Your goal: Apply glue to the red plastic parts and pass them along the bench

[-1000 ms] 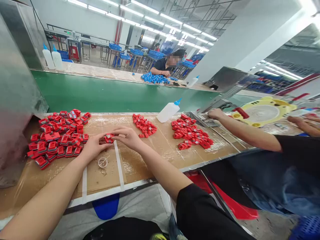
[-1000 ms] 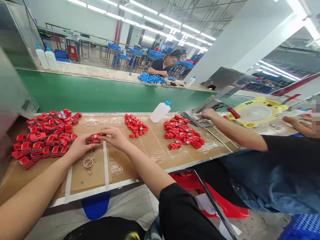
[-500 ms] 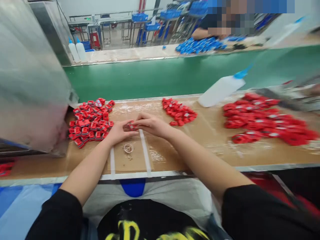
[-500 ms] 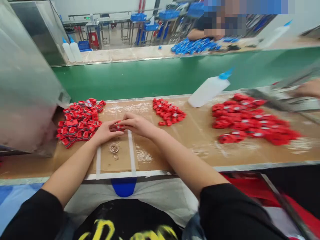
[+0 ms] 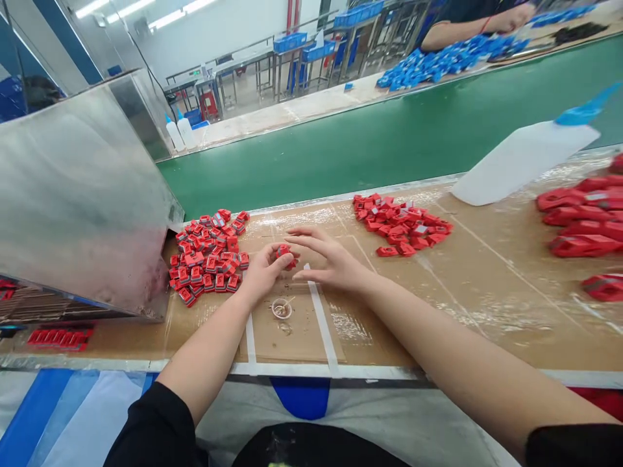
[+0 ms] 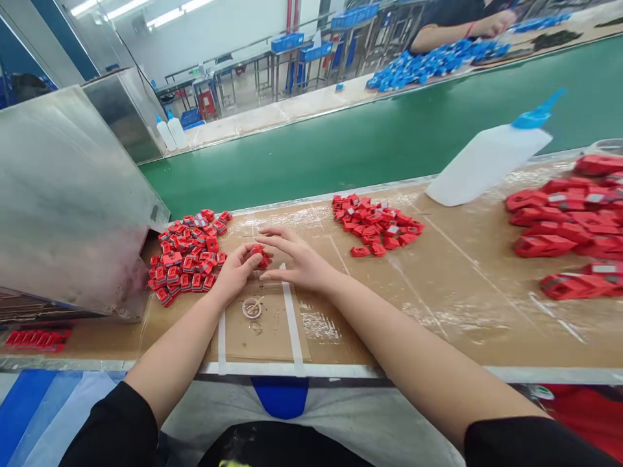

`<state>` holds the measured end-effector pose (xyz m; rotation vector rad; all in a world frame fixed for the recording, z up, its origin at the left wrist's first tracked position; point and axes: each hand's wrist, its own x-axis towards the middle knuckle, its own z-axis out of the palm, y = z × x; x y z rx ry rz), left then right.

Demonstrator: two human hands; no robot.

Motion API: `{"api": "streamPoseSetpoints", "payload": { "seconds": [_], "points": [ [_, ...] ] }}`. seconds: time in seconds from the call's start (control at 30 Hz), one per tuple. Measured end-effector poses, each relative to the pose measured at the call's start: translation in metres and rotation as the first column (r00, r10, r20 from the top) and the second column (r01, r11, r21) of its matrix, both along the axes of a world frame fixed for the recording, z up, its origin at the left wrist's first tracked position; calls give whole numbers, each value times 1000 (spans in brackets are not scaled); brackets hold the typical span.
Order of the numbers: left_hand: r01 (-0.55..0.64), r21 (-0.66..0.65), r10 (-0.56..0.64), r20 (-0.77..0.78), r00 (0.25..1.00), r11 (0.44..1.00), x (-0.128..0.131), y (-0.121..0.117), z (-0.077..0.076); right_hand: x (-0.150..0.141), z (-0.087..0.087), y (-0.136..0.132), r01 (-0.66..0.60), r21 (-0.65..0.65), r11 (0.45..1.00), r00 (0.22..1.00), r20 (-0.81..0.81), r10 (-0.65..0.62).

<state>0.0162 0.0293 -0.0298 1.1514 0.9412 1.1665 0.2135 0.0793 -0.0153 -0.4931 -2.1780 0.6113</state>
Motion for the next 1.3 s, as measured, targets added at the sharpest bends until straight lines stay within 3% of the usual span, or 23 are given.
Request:
{"api": "streamPoseSetpoints", "payload": {
  "seconds": [0.13,0.3,0.47,0.63,0.77,0.87,0.93,0.97,1.03,1.1,1.13,1.17,1.23,1.27,1.3],
  "points": [
    [46,-12,-46,-4,999,999,1,1,2,-6,-3,5,-120,-71,990,988,86,126],
    [37,14,-36,-83,996,999,-1,0,6,-4,-4,6,-132,-94,987,983,114,142],
    [2,53,1,-57,998,999,3,-3,4,-8,-5,1,-136,-227,964,987,57,153],
    [-81,140,94,-91,991,987,3,-3,1,-16,-8,3,-167,-258,952,986,-56,158],
    [-66,101,81,-161,984,993,4,-5,13,-17,4,1,-219,-171,961,975,4,223],
    [71,115,-33,-308,951,991,-4,-12,31,-2,15,-12,-122,-34,992,986,113,125],
    [98,220,38,-542,839,971,-17,-19,43,27,13,-26,26,57,998,978,206,-37],
    [94,297,137,-669,730,950,-26,-22,49,48,8,-33,111,102,989,957,257,-134],
    [118,428,341,-834,433,896,-45,-24,55,101,-7,-46,272,177,946,880,352,-319],
    [192,449,420,-890,175,873,-60,-22,57,156,-22,-54,445,236,864,782,369,-503],
    [226,427,417,-904,94,876,-65,-20,56,178,-26,-57,551,274,788,715,332,-615],
    [250,402,404,-913,47,881,-67,-17,55,193,-26,-58,654,315,688,634,270,-725],
    [252,389,391,-919,41,886,-64,-12,54,196,-17,-60,788,335,517,510,117,-852],
    [230,401,394,-916,78,886,-58,-9,54,184,-8,-61,808,315,498,504,69,-861],
    [199,424,402,-905,141,884,-51,-8,53,165,3,-62,787,276,552,559,61,-827]
  ]
}}
